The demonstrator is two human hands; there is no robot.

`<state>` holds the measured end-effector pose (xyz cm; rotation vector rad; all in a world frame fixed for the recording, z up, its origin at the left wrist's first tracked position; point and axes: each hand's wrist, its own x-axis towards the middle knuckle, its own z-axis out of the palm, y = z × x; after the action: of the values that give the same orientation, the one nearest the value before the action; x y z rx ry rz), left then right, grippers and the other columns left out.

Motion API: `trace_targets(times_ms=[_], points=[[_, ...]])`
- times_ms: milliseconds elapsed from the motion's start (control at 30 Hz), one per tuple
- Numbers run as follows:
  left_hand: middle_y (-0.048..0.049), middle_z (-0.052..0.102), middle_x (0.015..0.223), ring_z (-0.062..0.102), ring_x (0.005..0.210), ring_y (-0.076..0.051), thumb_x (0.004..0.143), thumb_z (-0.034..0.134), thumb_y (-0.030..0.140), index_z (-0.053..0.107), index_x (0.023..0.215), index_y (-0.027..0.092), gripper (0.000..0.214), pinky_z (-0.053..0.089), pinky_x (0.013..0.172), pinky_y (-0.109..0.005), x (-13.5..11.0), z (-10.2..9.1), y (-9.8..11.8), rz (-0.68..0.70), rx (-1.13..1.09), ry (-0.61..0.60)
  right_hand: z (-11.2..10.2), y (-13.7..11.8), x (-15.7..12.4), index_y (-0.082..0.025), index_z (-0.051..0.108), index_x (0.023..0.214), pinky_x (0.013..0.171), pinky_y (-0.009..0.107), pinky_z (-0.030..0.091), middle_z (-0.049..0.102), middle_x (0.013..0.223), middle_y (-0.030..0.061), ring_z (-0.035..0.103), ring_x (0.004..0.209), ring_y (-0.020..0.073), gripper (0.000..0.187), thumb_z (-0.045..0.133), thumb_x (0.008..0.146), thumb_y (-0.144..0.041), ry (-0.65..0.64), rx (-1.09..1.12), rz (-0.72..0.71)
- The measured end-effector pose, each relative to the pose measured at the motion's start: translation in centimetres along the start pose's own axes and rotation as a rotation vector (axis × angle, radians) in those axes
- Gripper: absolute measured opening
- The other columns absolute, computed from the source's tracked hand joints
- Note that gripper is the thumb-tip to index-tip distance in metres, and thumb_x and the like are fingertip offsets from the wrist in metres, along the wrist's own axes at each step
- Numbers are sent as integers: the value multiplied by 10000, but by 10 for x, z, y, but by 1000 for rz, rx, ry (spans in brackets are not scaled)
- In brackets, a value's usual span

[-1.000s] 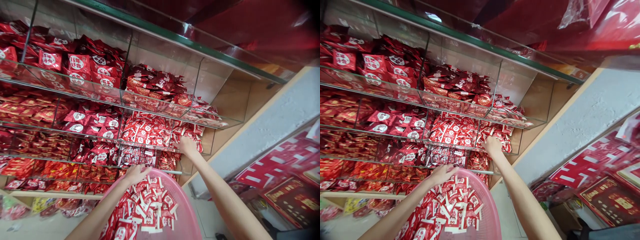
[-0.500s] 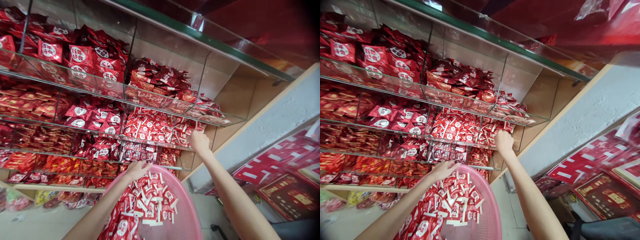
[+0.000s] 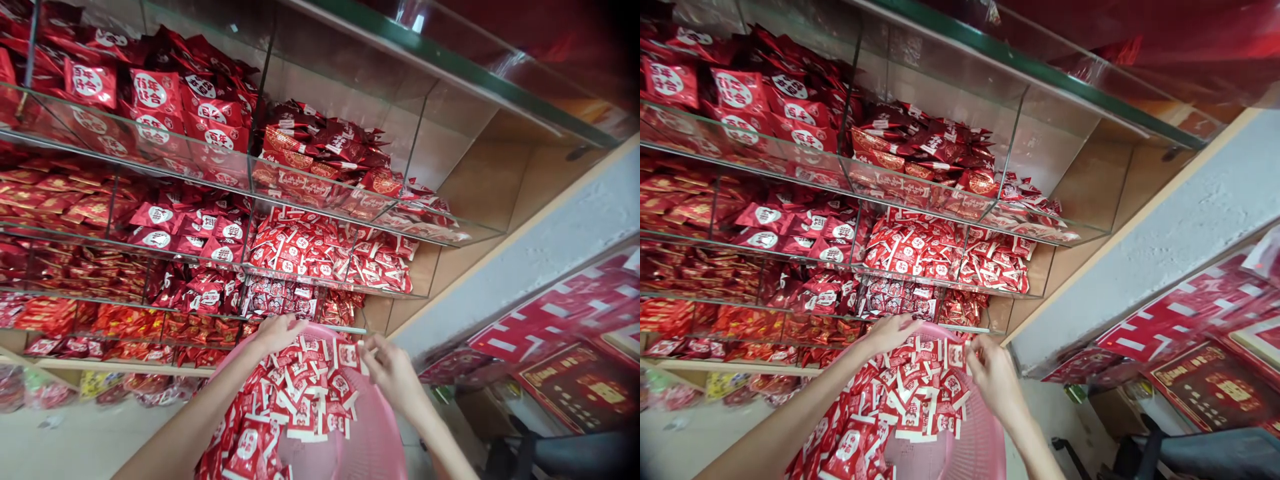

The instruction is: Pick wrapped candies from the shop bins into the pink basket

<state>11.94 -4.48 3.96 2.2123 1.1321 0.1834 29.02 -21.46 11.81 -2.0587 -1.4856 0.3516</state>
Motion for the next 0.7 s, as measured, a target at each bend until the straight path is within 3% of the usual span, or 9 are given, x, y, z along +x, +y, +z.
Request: trace_targets(times_ms=[200,500,700], points=[[-83,669,948,597,908,-276,735,209,743,603,1033,230,711,421,773,-365,2,2,-3,-8,-28,2,32,20,-17,-212,439,655,465,230,383,541,414,-21,527,401,143,226,404,811,-372,16,58,140],[-96,662,983,590,932,-286,759,180,717,585,1073,225,711,420,777,-375,-3,-6,5,-27,-20,-14,67,51,-24,-222,371,661,375,247,425,544,405,-39,540,354,162,234,479,736,-415,3,615,373],[-92,668,944,601,896,-276,749,196,731,591,1049,222,710,429,741,-355,-2,-4,3,-15,-20,-5,71,48,-24,-220,403,702,362,247,424,560,427,-15,571,374,189,219,411,754,-433,-16,413,387]])
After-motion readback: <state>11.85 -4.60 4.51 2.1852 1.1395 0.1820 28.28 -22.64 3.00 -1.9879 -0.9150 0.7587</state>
